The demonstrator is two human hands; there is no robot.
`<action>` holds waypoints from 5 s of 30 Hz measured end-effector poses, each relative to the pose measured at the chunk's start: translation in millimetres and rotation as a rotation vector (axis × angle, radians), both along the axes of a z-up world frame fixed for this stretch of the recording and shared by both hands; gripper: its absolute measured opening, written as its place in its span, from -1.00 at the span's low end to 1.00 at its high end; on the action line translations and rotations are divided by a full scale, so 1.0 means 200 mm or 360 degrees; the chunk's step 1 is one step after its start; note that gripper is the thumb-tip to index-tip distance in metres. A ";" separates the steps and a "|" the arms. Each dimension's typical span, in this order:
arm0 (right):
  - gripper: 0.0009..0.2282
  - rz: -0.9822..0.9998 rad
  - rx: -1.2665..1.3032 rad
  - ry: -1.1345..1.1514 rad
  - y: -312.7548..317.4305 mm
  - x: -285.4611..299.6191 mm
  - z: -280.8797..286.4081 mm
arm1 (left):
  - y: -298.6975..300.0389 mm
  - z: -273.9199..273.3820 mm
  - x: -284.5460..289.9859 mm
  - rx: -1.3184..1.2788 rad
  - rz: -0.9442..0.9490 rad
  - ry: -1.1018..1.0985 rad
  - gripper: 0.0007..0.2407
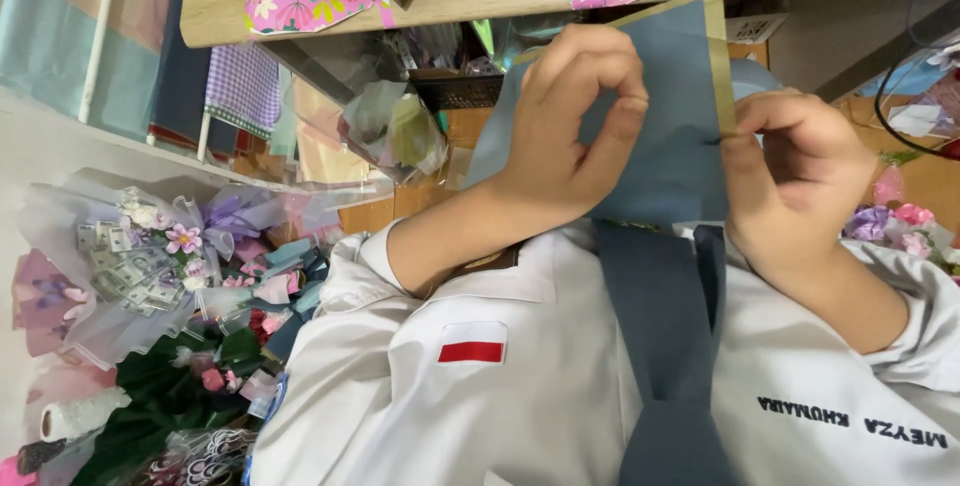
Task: The person folds a light blue sheet of paper, then a cream-colored sheet, and finally a dark brown sheet. They use their hands to crease the edges and fold the paper into smaller rectangular shapes.
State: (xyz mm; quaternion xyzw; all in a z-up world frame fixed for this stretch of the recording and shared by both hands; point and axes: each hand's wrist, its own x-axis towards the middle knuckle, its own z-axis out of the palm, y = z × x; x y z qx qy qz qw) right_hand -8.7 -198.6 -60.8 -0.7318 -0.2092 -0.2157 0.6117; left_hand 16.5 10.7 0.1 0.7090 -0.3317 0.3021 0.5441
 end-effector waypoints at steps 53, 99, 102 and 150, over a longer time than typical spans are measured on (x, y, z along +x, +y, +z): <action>-0.90 -0.0496 -0.0441 -0.0714 -0.21 0.61 -0.26 | 0.14 -0.25 0.11 -0.0146 -0.0140 0.0864 -0.41; -0.96 -0.1046 0.0143 -0.0036 -0.31 1.03 -0.80 | 0.07 -0.39 0.29 -0.0189 -0.0363 0.0968 -0.93; -0.82 -0.0319 0.0095 -0.0004 -0.11 0.88 -0.71 | 0.04 -0.30 0.30 -0.0296 -0.0699 0.0901 -0.97; -0.62 -0.0155 0.0156 -0.0031 -0.23 0.27 -0.14 | 0.14 -0.36 0.16 0.0245 0.0271 0.0355 -0.71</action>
